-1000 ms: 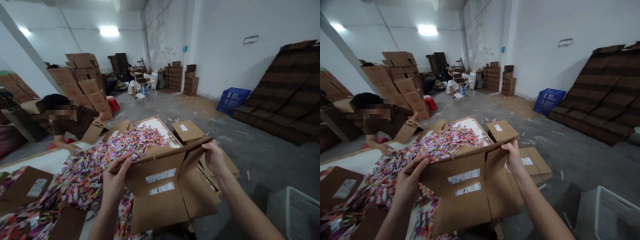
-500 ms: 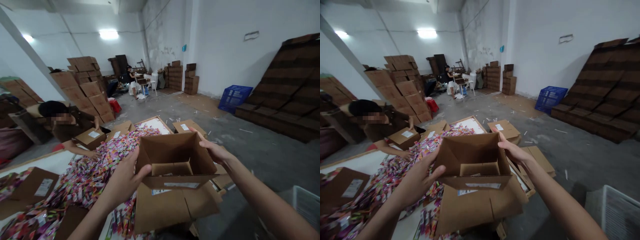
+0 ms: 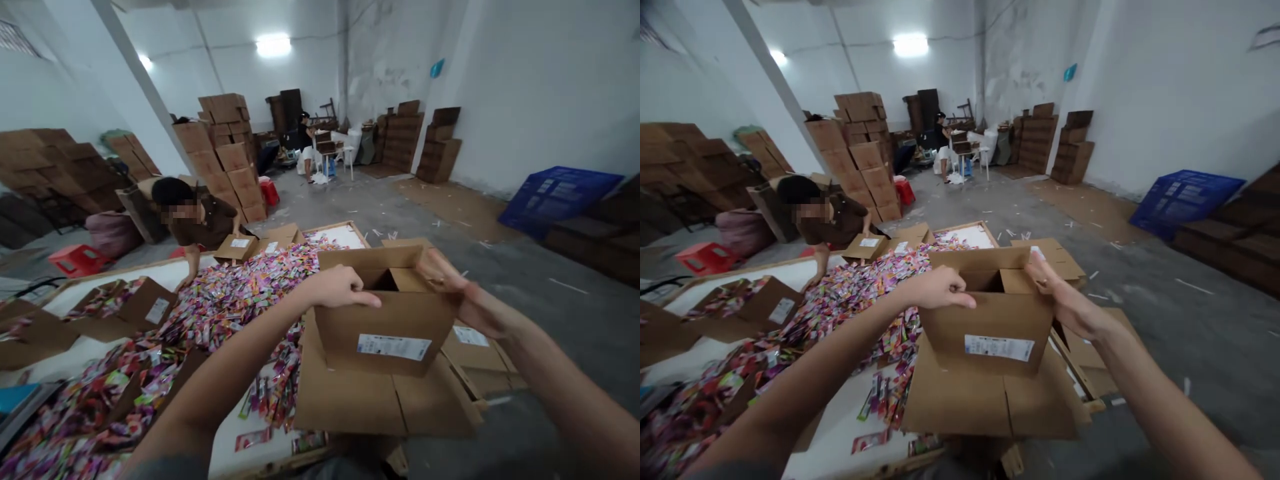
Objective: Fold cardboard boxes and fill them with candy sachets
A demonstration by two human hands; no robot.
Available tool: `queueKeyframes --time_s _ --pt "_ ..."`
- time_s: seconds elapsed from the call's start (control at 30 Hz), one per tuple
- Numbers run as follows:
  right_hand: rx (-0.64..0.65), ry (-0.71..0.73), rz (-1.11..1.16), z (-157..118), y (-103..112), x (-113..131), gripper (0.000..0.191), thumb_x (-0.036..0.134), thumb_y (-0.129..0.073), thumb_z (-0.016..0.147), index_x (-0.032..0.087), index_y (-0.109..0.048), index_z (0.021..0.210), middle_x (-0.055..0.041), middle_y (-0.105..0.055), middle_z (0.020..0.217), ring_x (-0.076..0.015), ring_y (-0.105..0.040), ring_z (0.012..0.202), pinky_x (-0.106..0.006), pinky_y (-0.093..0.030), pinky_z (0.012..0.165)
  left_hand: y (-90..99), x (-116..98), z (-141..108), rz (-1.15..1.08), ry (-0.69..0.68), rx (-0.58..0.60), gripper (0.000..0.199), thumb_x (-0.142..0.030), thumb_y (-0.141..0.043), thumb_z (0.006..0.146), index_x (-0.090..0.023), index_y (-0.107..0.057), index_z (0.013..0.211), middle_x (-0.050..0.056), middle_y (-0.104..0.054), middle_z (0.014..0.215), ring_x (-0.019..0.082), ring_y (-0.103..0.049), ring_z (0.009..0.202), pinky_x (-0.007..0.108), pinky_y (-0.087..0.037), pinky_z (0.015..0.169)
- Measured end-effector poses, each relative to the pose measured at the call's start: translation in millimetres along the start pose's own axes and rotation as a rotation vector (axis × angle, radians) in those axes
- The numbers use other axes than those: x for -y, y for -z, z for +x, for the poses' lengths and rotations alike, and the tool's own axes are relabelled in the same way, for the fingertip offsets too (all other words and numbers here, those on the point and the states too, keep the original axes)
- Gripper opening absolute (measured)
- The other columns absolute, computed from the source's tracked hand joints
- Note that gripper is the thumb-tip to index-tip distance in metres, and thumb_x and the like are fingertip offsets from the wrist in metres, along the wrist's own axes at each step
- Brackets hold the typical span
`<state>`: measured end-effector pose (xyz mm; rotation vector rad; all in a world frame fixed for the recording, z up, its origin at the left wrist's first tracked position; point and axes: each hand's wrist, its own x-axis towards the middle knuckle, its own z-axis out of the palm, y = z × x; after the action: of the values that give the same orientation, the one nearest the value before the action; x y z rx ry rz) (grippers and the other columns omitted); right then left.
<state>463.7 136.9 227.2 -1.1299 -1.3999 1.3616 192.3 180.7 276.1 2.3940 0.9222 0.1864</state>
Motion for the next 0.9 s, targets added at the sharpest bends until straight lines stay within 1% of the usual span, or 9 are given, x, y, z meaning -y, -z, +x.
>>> queueKeyframes --time_s 0.13,0.23,0.33,0.43,0.53,0.63,0.7,0.8,0.9 --pt "-0.222 0.022 -0.342 -12 -22 -6 0.052 0.061 -0.074 0.061 0.02 -0.072 0.094 -0.0128 -0.069 0.11 -0.0353 -0.061 0.107 -0.05 -0.044 0.099 -20.0 14 3 0.099 0.028 -0.026 0.052 -0.06 -0.042 0.083 -0.019 -0.055 0.056 -0.001 -0.048 0.052 0.014 -0.044 0.053 0.029 -0.032 0.054" --pt "-0.389 0.157 -0.371 -13 -28 -18 0.075 0.055 -0.075 0.063 0.022 -0.054 0.128 -0.0126 -0.058 0.129 -0.0327 -0.052 0.122 -0.049 -0.041 0.103 -17.0 3 17 0.438 -0.168 -0.244 0.045 -0.058 -0.053 0.08 -0.02 -0.069 0.098 0.012 -0.068 0.091 0.027 -0.059 0.09 0.038 -0.04 0.084" --pt "-0.345 0.101 -0.308 -15 -23 -24 0.109 0.053 -0.076 0.063 0.025 -0.017 0.15 -0.0153 -0.039 0.147 -0.0296 -0.038 0.135 -0.046 -0.038 0.107 6.2 -13 46 0.483 -0.183 -0.422 0.095 -0.062 -0.073 0.057 -0.02 -0.046 0.138 0.019 -0.047 0.14 0.041 -0.036 0.13 0.053 -0.02 0.108" --pt "-0.382 -0.003 -0.197 -18 -18 -26 0.127 0.056 -0.078 0.058 0.024 0.001 0.152 -0.0186 -0.03 0.151 -0.0304 -0.037 0.136 -0.045 -0.038 0.107 13.1 -22 67 0.156 0.071 -0.138 0.116 -0.067 -0.072 0.051 -0.013 -0.033 0.145 0.022 -0.042 0.145 0.042 -0.039 0.13 0.055 -0.026 0.106" --pt "-0.388 -0.041 -0.118 -22 -20 -26 0.137 0.057 -0.08 0.055 0.024 0.012 0.151 -0.0202 -0.022 0.154 -0.0314 -0.039 0.135 -0.045 -0.04 0.106 -15.7 -25 54 -0.001 0.055 0.163 0.129 -0.068 -0.075 0.041 -0.02 -0.023 0.15 0.021 -0.04 0.147 0.045 -0.038 0.13 0.058 -0.028 0.105" --pt "-0.366 -0.053 -0.058 -24 -26 -28 0.139 0.054 -0.083 0.052 0.021 0.007 0.152 -0.0209 -0.03 0.15 -0.0313 -0.042 0.133 -0.045 -0.04 0.106 -53.8 -29 29 0.231 0.081 0.005 0.144 -0.069 -0.078 0.027 -0.026 -0.018 0.151 0.025 -0.032 0.149 0.054 -0.024 0.134 0.072 -0.013 0.102" --pt "-0.355 -0.04 -0.03 -24 -29 -30 0.13 0.052 -0.084 0.052 0.023 -0.007 0.152 -0.0181 -0.038 0.147 -0.0306 -0.044 0.131 -0.044 -0.039 0.107 -66.0 -33 20 0.333 0.084 -0.006 0.139 -0.071 -0.075 0.033 -0.028 -0.015 0.151 0.026 -0.03 0.149 0.053 -0.026 0.133 0.071 -0.015 0.102" --pt "-0.33 -0.006 0.038 -22 -25 -32 0.106 0.055 -0.081 0.056 0.028 -0.029 0.145 -0.0133 -0.044 0.144 -0.0303 -0.048 0.128 -0.044 -0.041 0.106 -53.8 -33 18 0.356 0.088 0.029 0.136 -0.065 -0.076 0.037 -0.029 -0.012 0.151 0.024 -0.027 0.15 0.05 -0.029 0.132 0.066 -0.021 0.103" --pt "-0.362 0.075 0.214 -23 -11 -32 0.085 0.068 -0.068 0.065 0.034 -0.039 0.137 -0.0098 -0.052 0.137 -0.0295 -0.054 0.122 -0.046 -0.042 0.104 -16.4 -16 0 0.122 0.11 -0.051 0.135 -0.05 -0.083 0.033 -0.025 -0.022 0.15 0.02 -0.031 0.151 0.047 -0.029 0.133 0.062 -0.021 0.106"
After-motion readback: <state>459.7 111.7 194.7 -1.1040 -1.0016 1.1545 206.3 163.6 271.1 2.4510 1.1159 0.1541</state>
